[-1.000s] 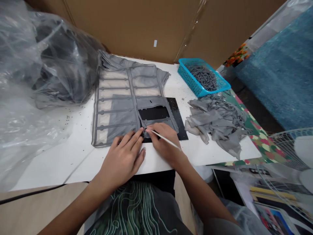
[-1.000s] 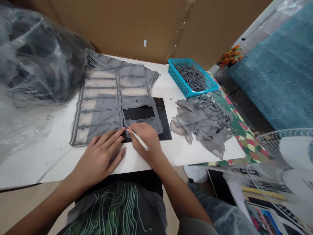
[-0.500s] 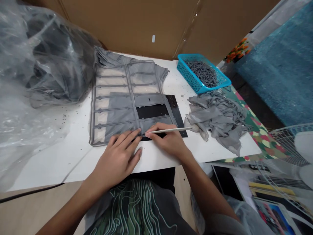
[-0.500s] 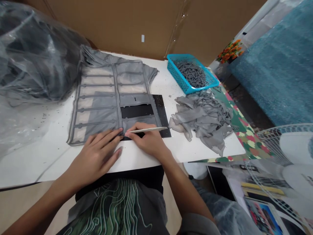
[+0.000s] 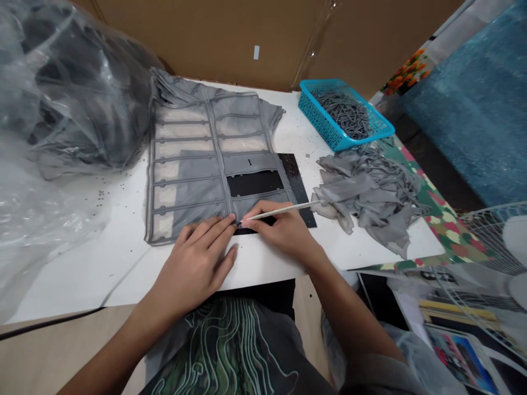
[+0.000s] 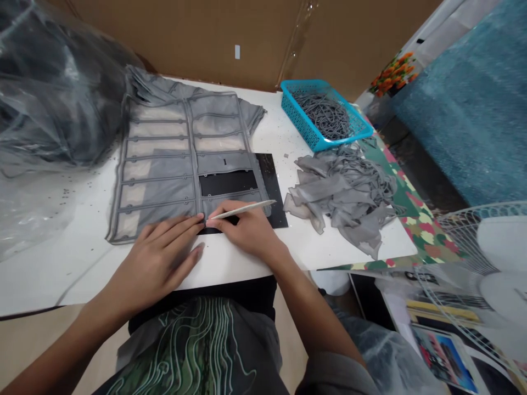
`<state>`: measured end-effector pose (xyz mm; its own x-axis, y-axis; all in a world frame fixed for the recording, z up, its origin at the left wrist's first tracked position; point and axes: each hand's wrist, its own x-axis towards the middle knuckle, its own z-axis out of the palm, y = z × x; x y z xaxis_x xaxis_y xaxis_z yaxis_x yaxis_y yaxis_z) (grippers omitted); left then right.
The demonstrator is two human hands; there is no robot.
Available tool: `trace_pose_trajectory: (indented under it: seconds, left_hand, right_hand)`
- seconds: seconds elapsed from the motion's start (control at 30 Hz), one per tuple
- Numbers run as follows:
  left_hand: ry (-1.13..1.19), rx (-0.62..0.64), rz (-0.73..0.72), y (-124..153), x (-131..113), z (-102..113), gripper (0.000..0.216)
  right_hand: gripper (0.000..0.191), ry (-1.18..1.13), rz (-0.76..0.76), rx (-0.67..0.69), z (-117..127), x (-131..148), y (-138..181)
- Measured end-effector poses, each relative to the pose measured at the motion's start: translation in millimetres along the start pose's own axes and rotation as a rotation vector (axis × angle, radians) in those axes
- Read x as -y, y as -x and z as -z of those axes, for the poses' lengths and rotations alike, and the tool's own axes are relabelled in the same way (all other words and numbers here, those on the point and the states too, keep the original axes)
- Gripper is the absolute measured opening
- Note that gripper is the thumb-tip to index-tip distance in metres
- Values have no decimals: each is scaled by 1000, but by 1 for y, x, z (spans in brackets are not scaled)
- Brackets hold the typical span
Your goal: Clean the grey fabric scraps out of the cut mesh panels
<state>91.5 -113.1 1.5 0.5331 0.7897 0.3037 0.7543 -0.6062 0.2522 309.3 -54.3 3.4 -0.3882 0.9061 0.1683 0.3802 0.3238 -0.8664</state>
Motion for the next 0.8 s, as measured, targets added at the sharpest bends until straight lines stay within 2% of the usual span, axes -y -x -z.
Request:
trace_pose_trajectory:
  seconds: [0.2,0.37,0.6,0.8]
  left_hand:
    - [-86,-32,-40,-5,-4,-1,37]
    - [-127,-40,-55,-6,-5,-2,37]
    - [-126,-35,-51,-6,-4,-2,37]
    - [-113,-20,-56,-8,-1,0,36]
  right_hand:
    - [13,274,293,-112,-13,-6,8]
    - [16,564,379,-159,-24,-3,14]
    - [20,702,317,-216,-32,5,13]
    - [19,619,180,-296,-22,-1,7]
